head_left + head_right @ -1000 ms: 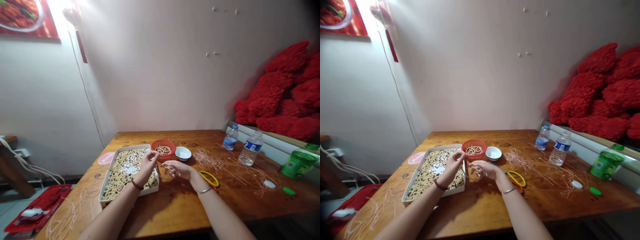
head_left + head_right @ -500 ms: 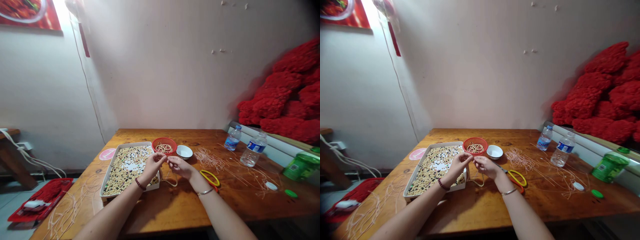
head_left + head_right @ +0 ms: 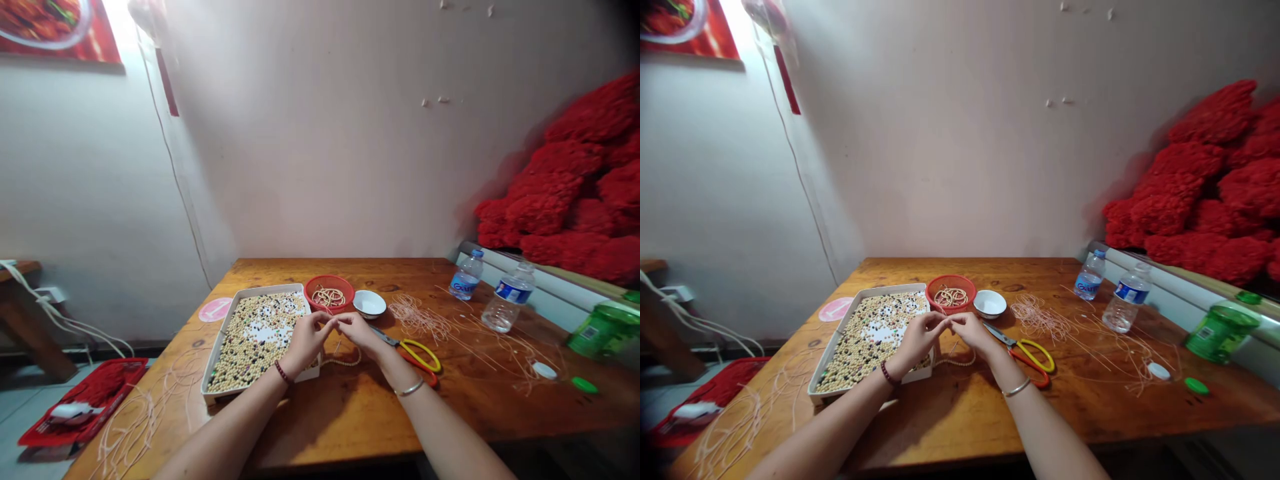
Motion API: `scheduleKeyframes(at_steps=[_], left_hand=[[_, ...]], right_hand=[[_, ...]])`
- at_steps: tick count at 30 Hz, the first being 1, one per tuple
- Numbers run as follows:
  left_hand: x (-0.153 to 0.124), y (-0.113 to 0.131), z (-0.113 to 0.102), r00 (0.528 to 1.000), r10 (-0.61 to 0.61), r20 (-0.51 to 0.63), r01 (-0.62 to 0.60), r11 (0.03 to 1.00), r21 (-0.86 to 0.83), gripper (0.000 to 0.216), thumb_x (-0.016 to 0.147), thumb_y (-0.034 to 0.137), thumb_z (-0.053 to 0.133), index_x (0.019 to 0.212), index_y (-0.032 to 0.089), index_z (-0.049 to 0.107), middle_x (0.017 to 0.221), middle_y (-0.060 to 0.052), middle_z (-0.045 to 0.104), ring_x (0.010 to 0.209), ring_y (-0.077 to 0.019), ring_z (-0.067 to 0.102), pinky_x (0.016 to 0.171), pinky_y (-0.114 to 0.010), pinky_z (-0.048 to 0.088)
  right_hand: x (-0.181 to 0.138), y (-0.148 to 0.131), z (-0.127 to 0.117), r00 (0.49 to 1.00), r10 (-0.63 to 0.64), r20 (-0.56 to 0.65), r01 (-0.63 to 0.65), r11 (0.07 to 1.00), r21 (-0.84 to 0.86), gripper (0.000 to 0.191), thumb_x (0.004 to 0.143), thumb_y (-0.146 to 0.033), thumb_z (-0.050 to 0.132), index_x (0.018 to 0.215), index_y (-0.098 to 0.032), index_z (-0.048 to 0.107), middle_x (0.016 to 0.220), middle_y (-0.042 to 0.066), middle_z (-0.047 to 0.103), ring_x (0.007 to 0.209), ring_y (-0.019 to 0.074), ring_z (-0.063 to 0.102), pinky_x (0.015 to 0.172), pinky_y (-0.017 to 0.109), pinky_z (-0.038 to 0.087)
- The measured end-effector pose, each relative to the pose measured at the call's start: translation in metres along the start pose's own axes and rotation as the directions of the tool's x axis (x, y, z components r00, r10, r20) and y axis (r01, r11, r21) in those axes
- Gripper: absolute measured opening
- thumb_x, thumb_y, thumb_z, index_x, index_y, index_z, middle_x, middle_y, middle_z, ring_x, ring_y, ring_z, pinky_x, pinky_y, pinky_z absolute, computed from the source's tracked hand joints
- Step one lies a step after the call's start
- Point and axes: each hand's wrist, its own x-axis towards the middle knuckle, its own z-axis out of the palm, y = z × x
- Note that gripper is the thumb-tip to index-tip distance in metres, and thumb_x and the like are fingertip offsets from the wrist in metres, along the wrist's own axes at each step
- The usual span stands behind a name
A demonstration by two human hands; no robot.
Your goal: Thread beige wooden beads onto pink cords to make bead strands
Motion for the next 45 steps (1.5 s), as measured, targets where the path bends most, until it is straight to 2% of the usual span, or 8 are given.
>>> scheduleKeyframes(at_steps=[8, 14, 18, 24, 30, 34, 41, 45], left_hand=[[0.001, -0.004, -0.002, 0.996, -0.031, -0.079, 0.036, 0.998, 0.055, 0.022, 0.082, 0.036, 0.058, 0.090, 0.019, 0.069, 0.082, -0.005, 0.071, 0.072, -0.0176, 0.063, 0.065, -0.027, 0.046], [0.006, -0.016, 0.001, 0.991, -0.115, -0.071, 0.111, 0.992, -0.061, 0.041, 0.079, 0.038, 0.061, 0.113, 0.015, 0.062, 0.086, -0.007, 0.071, 0.074, -0.0196, 0.065, 0.069, -0.031, 0.050], [0.008, -0.020, 0.001, 0.992, -0.123, 0.013, 0.124, 0.981, -0.147, 0.033, 0.079, 0.040, 0.061, 0.097, 0.014, 0.070, 0.093, -0.011, 0.072, 0.081, -0.0223, 0.066, 0.073, -0.033, 0.051], [0.009, -0.019, 0.002, 0.993, -0.111, 0.030, 0.114, 0.967, -0.229, 0.035, 0.075, 0.047, 0.064, 0.085, 0.014, 0.072, 0.080, -0.009, 0.072, 0.073, -0.0201, 0.065, 0.067, -0.029, 0.050], [0.008, -0.014, 0.001, 0.992, -0.120, 0.036, 0.124, 0.980, -0.158, 0.033, 0.077, 0.045, 0.063, 0.084, 0.014, 0.070, 0.074, -0.007, 0.070, 0.065, -0.0171, 0.062, 0.060, -0.025, 0.045], [0.008, -0.010, 0.001, 0.995, -0.098, 0.015, 0.099, 0.990, -0.102, 0.028, 0.080, 0.041, 0.060, 0.082, 0.015, 0.069, 0.077, -0.006, 0.070, 0.067, -0.0164, 0.062, 0.061, -0.025, 0.045], [0.004, -0.005, 0.002, 0.999, -0.031, 0.032, 0.031, 0.999, -0.009, 0.027, 0.083, 0.042, 0.055, 0.080, 0.018, 0.068, 0.077, -0.004, 0.069, 0.064, -0.0150, 0.058, 0.060, -0.024, 0.042], [0.004, -0.005, 0.004, 1.000, -0.023, 0.018, 0.023, 0.999, -0.029, 0.024, 0.084, 0.039, 0.054, 0.081, 0.018, 0.065, 0.078, -0.003, 0.067, 0.067, -0.0151, 0.057, 0.062, -0.024, 0.042]], right_hand=[[-0.001, -0.001, -0.001, 0.999, 0.032, -0.006, -0.032, 0.999, -0.025, 0.037, 0.076, -0.047, 0.060, 0.068, -0.011, 0.065, 0.056, -0.003, 0.045, 0.054, 0.0080, 0.031, 0.053, 0.023, 0.023], [-0.001, -0.005, -0.001, 0.997, 0.069, -0.025, -0.069, 0.998, -0.008, 0.036, 0.074, -0.047, 0.062, 0.076, -0.011, 0.069, 0.057, -0.002, 0.048, 0.052, 0.0073, 0.030, 0.050, 0.023, 0.021], [-0.002, -0.009, -0.001, 0.998, 0.061, -0.021, -0.061, 0.998, -0.002, 0.034, 0.073, -0.046, 0.063, 0.071, -0.013, 0.068, 0.055, -0.003, 0.046, 0.053, 0.0080, 0.031, 0.050, 0.023, 0.022], [-0.006, -0.017, -0.002, 0.993, 0.120, -0.017, -0.119, 0.993, 0.014, 0.034, 0.071, -0.047, 0.064, 0.070, -0.013, 0.067, 0.054, -0.003, 0.046, 0.050, 0.0073, 0.029, 0.049, 0.023, 0.020], [-0.007, -0.017, -0.005, 0.993, 0.117, 0.004, -0.118, 0.993, 0.014, 0.030, 0.070, -0.043, 0.065, 0.064, -0.013, 0.064, 0.056, -0.002, 0.049, 0.052, 0.0076, 0.033, 0.050, 0.023, 0.022], [-0.005, -0.013, -0.006, 0.977, 0.210, 0.035, -0.212, 0.972, 0.104, 0.043, 0.077, -0.054, 0.056, 0.061, -0.014, 0.059, 0.051, -0.004, 0.044, 0.044, 0.0053, 0.025, 0.045, 0.023, 0.014], [-0.004, -0.006, -0.004, 0.966, 0.250, -0.065, -0.241, 0.963, 0.123, 0.050, 0.073, -0.063, 0.057, 0.060, -0.015, 0.054, 0.046, -0.006, 0.037, 0.040, 0.0046, 0.023, 0.042, 0.023, 0.012], [-0.003, -0.005, -0.004, 0.971, 0.224, -0.079, -0.215, 0.970, 0.115, 0.051, 0.072, -0.064, 0.059, 0.063, -0.014, 0.058, 0.050, -0.005, 0.043, 0.041, 0.0041, 0.026, 0.042, 0.022, 0.014]])
